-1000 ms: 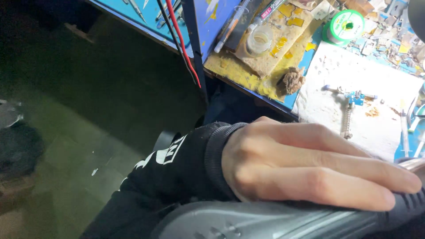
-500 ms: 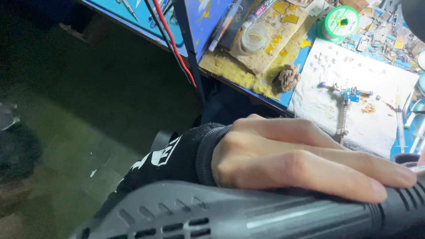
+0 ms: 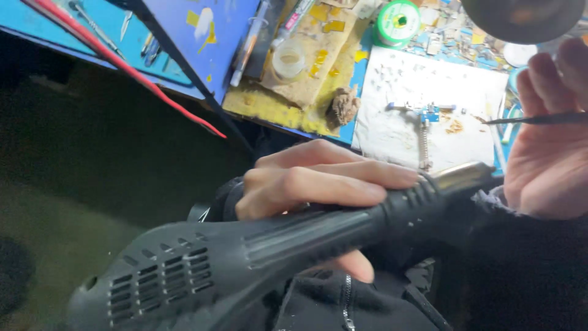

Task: The person heats a small circuit board with a hot air gun while prying a component off with a scalpel-like blade, then sets the board on the paper towel and handles the removed part and spring by hand.

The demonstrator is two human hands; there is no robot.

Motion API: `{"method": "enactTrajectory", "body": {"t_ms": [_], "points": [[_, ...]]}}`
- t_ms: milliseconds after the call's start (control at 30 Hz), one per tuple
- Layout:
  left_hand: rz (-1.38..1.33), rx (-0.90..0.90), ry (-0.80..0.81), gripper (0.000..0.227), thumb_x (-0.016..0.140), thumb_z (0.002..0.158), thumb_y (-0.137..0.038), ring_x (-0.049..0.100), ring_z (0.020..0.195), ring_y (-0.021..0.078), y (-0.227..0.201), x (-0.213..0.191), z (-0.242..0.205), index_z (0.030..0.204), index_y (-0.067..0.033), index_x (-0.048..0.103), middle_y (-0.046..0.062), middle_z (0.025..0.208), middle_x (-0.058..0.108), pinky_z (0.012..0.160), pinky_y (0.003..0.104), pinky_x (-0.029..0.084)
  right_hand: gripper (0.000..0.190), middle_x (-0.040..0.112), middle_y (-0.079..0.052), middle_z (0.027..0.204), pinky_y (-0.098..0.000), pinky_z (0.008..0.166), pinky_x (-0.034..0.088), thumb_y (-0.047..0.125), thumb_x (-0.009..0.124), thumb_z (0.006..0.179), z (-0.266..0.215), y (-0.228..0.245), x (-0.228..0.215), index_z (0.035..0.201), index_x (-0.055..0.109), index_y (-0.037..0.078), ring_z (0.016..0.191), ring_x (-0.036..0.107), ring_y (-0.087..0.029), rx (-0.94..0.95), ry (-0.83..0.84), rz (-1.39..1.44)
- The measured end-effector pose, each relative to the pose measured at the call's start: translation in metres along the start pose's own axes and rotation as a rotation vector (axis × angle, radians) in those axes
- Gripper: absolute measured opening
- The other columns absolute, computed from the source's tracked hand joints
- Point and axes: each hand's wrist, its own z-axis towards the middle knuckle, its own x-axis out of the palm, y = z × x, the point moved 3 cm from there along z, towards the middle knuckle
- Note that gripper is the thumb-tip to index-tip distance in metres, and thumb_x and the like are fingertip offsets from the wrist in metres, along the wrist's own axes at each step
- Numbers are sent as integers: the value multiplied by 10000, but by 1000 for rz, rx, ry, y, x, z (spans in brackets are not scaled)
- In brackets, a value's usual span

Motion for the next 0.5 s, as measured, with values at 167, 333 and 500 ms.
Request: {"method": "enactTrajectory", "body": {"t_ms": [167,333,500], "points": [[95,9,11,534,821,882,-348,776,1052,264,-1,-8,4,1222,-32,556,201,1239,741,938,347,666,519,560,-104,1508,-357,1226,487,533,402,1229,1,3,5,1489,504,96,1400,571,-223,-23,39,40],[106,-9,-47,551,798,880,-387,795,1028,304,4,0,-7,1219,-27,557,232,1182,748,905,369,685,460,571,-169,1489,-374,1228,499,464,361,1206,5,20,32,1519,402,130,1387,595,-251,-46,14,66],[48,1,-138,585,764,883,-468,789,1029,319,2,0,-7,1183,-33,512,238,1183,733,869,370,668,450,638,-300,1347,-506,1111,531,507,378,1237,10,24,41,1410,413,93,1283,689,-379,-73,17,-8]]}}
